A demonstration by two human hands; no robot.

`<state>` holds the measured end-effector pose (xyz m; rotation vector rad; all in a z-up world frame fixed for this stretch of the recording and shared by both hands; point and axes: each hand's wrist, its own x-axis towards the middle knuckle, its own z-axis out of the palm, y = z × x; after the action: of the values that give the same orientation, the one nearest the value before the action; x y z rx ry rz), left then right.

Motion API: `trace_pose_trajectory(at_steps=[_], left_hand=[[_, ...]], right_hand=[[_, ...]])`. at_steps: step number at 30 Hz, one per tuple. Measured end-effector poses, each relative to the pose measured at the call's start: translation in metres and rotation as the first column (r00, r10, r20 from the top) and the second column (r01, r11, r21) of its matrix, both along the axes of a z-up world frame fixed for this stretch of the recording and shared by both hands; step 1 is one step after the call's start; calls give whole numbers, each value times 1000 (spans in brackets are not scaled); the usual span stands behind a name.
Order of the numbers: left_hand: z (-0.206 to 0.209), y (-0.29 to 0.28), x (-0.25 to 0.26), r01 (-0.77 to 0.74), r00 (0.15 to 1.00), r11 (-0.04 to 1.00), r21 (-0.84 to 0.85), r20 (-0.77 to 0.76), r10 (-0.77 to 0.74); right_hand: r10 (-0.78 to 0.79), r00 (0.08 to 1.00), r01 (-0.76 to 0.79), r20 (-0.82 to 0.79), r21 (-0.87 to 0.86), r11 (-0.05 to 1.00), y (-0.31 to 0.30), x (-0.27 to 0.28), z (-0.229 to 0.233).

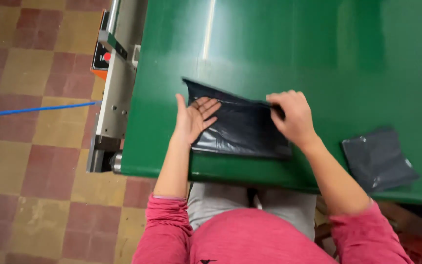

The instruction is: Folding grey plastic bags on a green conveyor belt and placing them into a red crate.

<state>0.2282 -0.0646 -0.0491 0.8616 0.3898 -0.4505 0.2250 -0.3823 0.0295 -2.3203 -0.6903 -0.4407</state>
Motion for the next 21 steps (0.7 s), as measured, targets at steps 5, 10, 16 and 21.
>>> trace_pose_trajectory(at_steps=[5, 10, 16, 21], left_hand=[[-8, 35, -40, -101, 988, 995, 20, 123, 98], [48, 25, -103, -339, 760, 504, 795, 547, -352], [59, 20, -123, -510, 333, -344, 788, -188, -924], [80, -42, -94, -246, 104, -101, 964, -77, -992]], right_hand=[[72, 989, -50, 128, -170, 984, 0, -83, -30], [5, 999, 6, 49, -229, 973, 3, -110, -39], [120, 992, -115, 23, -161, 980, 61, -128, -11], [254, 967, -252, 12, -110, 962, 63, -146, -71]])
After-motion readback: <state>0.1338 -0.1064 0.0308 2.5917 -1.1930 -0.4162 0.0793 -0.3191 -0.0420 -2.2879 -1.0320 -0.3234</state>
